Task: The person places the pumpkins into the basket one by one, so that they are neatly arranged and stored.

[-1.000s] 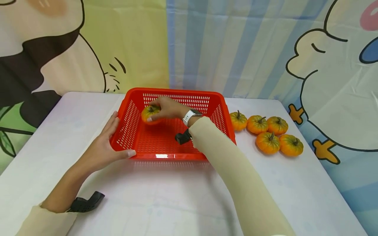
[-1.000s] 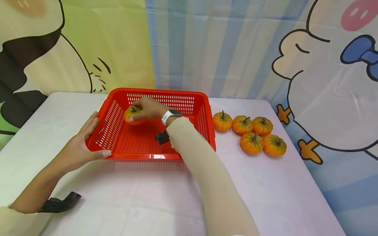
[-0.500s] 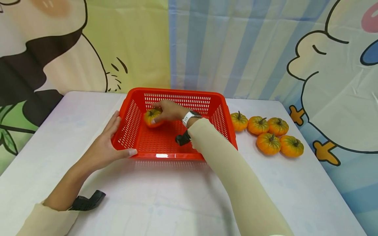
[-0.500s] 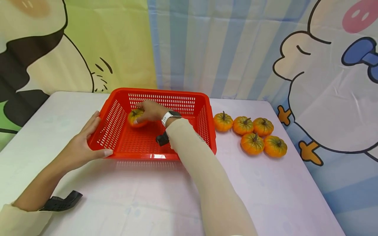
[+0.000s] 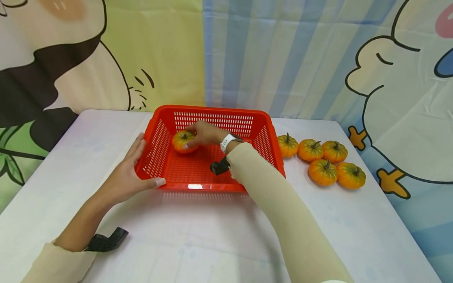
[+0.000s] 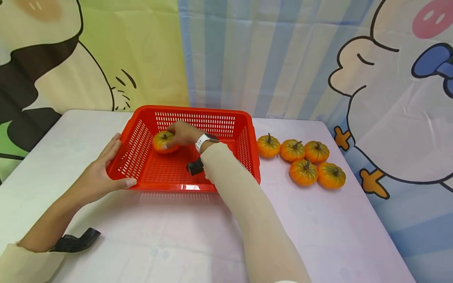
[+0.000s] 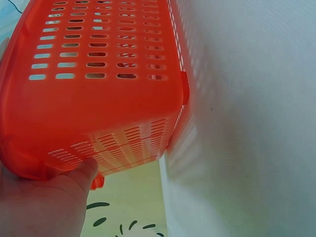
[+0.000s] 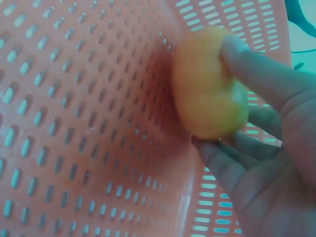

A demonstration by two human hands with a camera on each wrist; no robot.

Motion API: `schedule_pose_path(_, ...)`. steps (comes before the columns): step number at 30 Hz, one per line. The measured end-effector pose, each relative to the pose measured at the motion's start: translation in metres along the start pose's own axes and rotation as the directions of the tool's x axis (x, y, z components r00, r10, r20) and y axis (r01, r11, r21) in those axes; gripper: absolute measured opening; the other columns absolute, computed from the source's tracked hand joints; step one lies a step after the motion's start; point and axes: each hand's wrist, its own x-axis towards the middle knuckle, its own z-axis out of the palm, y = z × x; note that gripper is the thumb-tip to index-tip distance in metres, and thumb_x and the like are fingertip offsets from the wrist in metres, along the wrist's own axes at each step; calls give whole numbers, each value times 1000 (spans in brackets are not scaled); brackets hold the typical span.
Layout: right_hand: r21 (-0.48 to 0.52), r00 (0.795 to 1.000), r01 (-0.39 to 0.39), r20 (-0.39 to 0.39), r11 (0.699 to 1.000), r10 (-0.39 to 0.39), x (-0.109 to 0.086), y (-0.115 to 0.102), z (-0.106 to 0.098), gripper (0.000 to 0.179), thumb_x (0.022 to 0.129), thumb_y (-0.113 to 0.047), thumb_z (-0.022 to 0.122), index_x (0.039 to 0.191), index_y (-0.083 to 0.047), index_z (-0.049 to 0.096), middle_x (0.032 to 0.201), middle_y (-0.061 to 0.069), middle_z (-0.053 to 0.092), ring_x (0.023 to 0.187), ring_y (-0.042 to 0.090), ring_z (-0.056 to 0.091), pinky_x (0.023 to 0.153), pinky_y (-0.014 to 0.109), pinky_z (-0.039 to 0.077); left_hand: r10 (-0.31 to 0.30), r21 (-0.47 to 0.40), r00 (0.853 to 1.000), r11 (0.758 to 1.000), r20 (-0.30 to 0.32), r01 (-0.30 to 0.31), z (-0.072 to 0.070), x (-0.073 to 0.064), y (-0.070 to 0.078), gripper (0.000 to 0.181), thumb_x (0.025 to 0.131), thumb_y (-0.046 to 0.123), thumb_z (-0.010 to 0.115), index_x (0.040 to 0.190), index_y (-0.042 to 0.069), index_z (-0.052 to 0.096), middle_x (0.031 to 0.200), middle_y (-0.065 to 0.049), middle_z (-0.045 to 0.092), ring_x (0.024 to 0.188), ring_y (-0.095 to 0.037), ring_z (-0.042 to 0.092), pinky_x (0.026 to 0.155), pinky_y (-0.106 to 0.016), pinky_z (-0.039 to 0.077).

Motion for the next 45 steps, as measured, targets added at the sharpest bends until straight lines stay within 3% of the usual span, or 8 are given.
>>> schedule_pose_path(6, 89, 999, -15, 30, 996, 13, -1, 3, -1, 68, 87, -20, 75, 146, -5, 44, 145, 9, 48, 129, 18, 45, 101, 26, 41, -3, 6, 1000, 1000, 2, 3, 2, 0, 0, 119, 75, 40, 83, 157, 15, 1, 162, 10, -6, 147, -29, 5, 102, -68, 29)
schedule_pose_path(13, 180, 990, -123, -46, 976, 133, -4, 5, -3, 59, 86, -21, 76, 137, -1, 55, 132, 12, 58, 105, 19, 61, 83, 29, 53, 14, 23, 1000, 1000, 2, -14, 0, 1, -1, 119, 75, 41, 83, 157, 13, 1, 162, 5, -6, 147, -30, 4, 101, -70, 29)
schedule_pose_path(16, 276, 988, -131, -43, 952, 148, -4, 4, -2, 56, 86, -17, 76, 136, 0, 56, 132, 14, 58, 96, 18, 64, 78, 29, 55, 12, 11, 1000, 1000, 2, -12, 0, 1, -1, 119, 75, 40, 83, 157, 13, 1, 162, 6, -6, 147, -30, 4, 101, -69, 29)
schedule_pose_path(21, 363, 988, -118, -48, 924, 145, -4, 3, 0, 49, 88, -9, 72, 134, -1, 57, 134, 14, 57, 97, 18, 65, 80, 28, 55, 8, 4, 1000, 1000, 8, -8, 0, 1, -1, 118, 75, 39, 83, 157, 14, 0, 162, 8, -7, 147, -30, 3, 102, -69, 29)
schedule_pose_path(28, 378, 994, -66, -51, 924, 92, 0, 7, 3, 45, 90, -6, 69, 133, -2, 59, 132, 13, 59, 111, 19, 60, 83, 26, 54, 3, -9, 1000, 1000, 1, -3, 0, 2, -1, 117, 76, 38, 83, 157, 15, 2, 161, 11, -6, 147, -26, 3, 105, -68, 26)
schedule_pose_path(36, 292, 994, -58, -75, 955, 83, -2, 2, 0, 46, 92, -13, 67, 137, -6, 56, 134, 5, 58, 121, 16, 53, 93, 26, 48, 8, -8, 1000, 1000, -1, -8, 0, 1, -1, 116, 77, 38, 82, 157, 15, 1, 162, 7, -6, 147, -30, 4, 102, -69, 29)
schedule_pose_path(45, 355, 994, -24, -90, 935, 60, -7, 2, -10, 42, 94, -12, 64, 135, -4, 58, 127, 6, 62, 114, 15, 58, 90, 26, 50, -3, 1, 1000, 1000, 0, 3, 0, 1, -1, 116, 76, 38, 82, 157, 15, 1, 162, 10, -7, 147, -28, 3, 103, -69, 26)
